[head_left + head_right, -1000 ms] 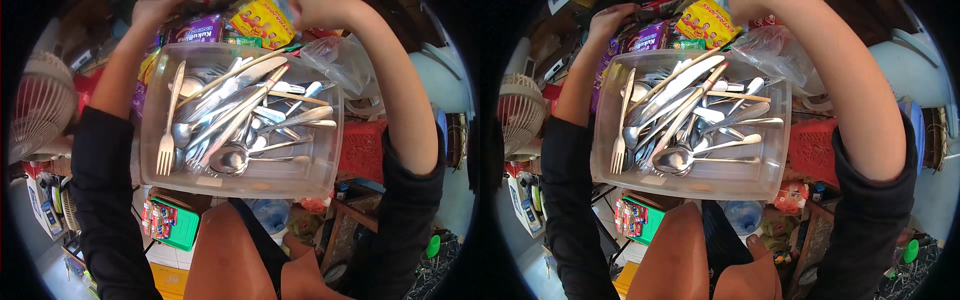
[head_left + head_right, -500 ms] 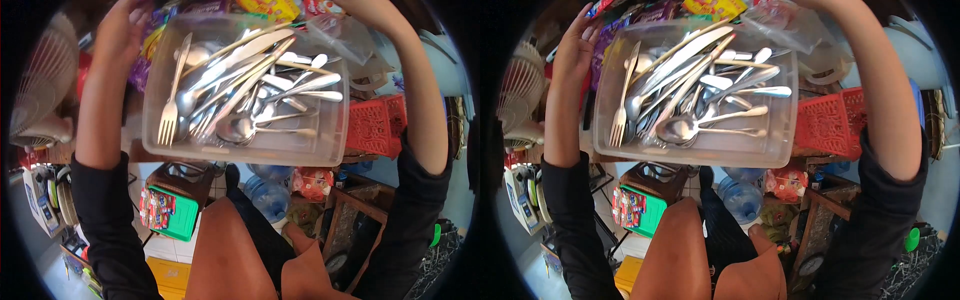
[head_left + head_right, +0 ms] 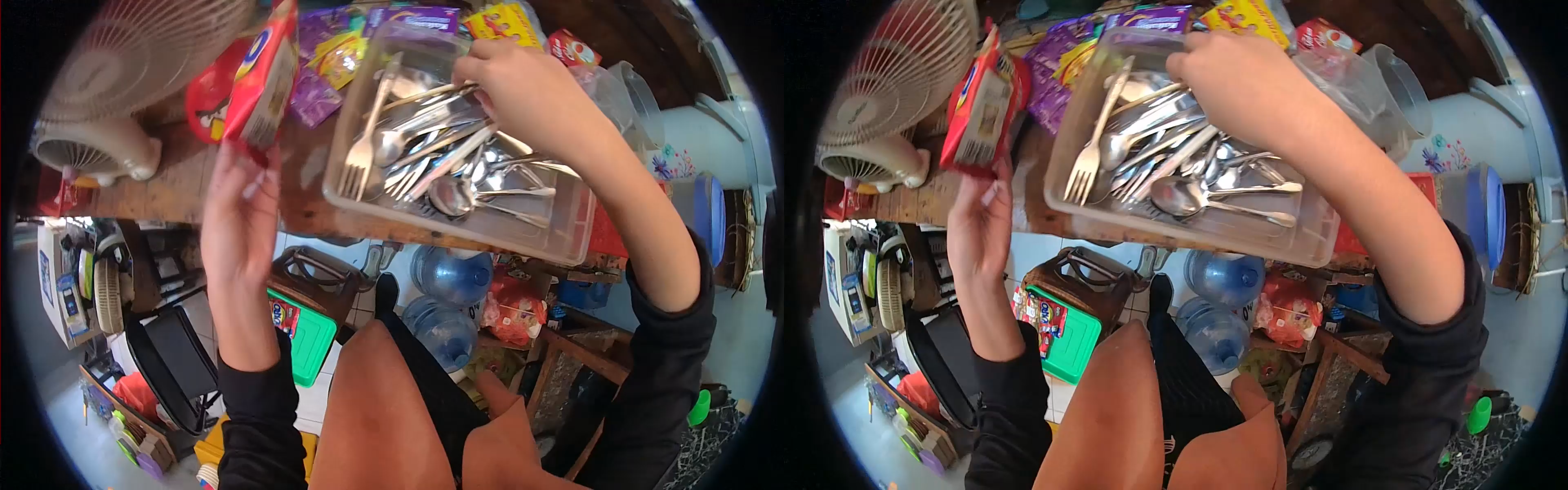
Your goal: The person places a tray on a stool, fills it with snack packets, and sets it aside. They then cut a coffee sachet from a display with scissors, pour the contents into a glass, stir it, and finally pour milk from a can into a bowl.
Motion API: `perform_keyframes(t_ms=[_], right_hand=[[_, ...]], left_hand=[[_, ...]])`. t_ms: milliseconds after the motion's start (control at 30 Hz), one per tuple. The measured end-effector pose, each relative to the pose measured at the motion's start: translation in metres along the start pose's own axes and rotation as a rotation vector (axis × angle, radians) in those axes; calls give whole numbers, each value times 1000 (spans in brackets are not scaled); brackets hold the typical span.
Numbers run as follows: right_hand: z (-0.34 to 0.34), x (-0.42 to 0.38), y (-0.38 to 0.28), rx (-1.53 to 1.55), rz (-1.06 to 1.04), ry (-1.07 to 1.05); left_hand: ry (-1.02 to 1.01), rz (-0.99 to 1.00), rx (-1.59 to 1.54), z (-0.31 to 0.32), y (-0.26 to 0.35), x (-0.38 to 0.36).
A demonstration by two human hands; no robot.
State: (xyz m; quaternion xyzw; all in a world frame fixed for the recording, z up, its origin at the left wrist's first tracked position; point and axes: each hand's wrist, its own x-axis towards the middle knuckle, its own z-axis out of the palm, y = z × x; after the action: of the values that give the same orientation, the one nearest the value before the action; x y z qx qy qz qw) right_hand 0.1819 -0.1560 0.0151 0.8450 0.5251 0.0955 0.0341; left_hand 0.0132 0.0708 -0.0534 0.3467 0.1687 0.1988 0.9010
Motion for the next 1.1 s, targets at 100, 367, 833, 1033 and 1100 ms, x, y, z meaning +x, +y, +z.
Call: perform_keyframes(t_ms=[100,367,833,1033,1100], right_hand=[[1,8,-27,55,-47,-19],[-28,-19,-176,926,152,-90],[295,-41,-480,1232,155,-492],[280,-45,-498,866,193,-298],[274,-46,-483,996,247,-71]], left_hand=[[-188,-190,-400,-34,2,-30],[13,-10,-220,-119,1,-127],[660,-279,1469,-394,-105,-275],[946,-59,1438,-393,-121,-291],[999,-74,1331,-406,-133,-299]])
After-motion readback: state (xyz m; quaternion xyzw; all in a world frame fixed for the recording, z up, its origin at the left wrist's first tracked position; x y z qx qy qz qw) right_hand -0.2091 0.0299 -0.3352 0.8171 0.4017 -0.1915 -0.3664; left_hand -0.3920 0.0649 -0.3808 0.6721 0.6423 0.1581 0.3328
